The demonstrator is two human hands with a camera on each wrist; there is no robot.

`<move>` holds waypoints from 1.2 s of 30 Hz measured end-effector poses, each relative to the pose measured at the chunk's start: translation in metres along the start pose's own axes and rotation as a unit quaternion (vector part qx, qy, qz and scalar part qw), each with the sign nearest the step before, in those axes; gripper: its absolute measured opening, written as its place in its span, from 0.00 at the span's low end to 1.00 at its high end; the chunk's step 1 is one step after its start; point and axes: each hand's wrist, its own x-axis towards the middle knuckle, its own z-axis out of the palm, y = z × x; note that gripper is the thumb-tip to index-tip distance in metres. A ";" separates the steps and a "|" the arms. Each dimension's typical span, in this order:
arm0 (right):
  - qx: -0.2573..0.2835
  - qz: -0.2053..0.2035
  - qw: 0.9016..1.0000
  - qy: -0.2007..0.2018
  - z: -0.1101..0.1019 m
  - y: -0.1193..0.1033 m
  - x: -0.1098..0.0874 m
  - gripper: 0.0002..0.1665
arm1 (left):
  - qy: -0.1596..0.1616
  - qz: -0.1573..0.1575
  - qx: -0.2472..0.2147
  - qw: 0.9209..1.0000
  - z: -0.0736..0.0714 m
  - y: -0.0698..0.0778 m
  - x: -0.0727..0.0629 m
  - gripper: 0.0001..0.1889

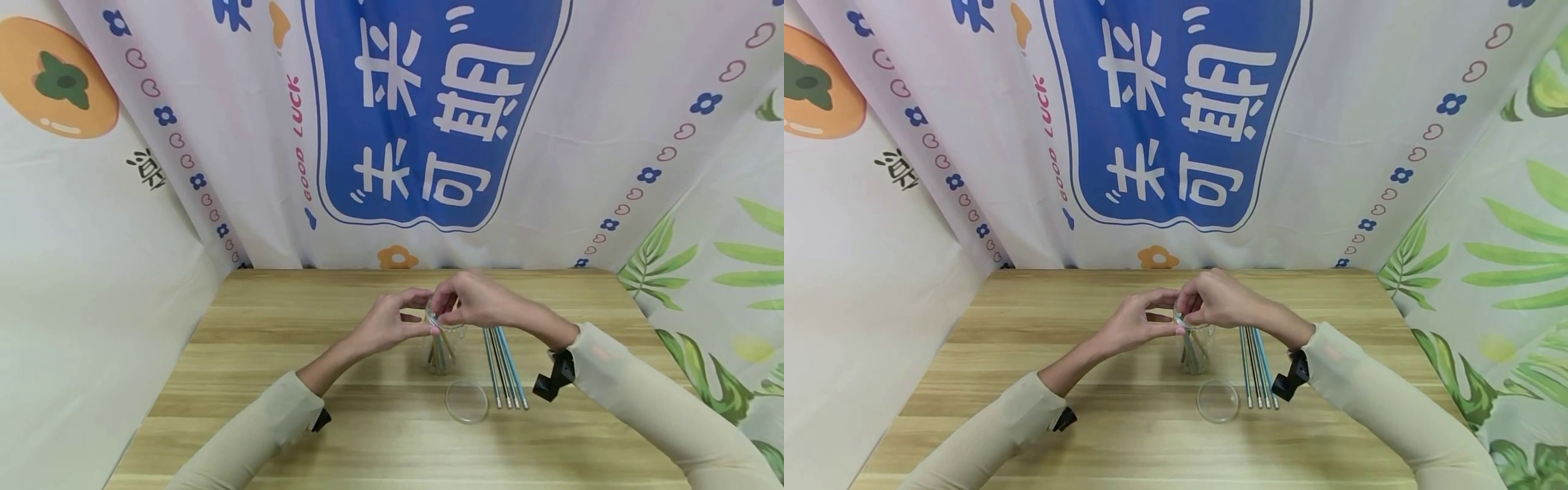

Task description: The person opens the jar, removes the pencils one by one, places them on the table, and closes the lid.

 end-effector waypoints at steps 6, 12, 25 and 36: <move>0.001 -0.007 1.000 -0.014 0.001 0.001 0.003 0.06 | -0.002 -0.003 0.002 1.000 0.000 -0.001 0.000 0.30; 0.001 -0.015 1.000 -0.021 -0.001 0.002 0.003 0.05 | 0.000 0.000 0.006 1.000 -0.001 0.000 0.000 0.30; 0.048 -0.042 0.998 0.010 -0.004 0.017 -0.004 0.04 | 0.001 0.003 0.011 1.000 0.000 0.000 -0.001 0.30; 0.149 -0.040 0.986 0.064 -0.004 0.029 -0.010 0.02 | 0.003 -0.004 0.009 1.000 0.001 -0.001 0.000 0.32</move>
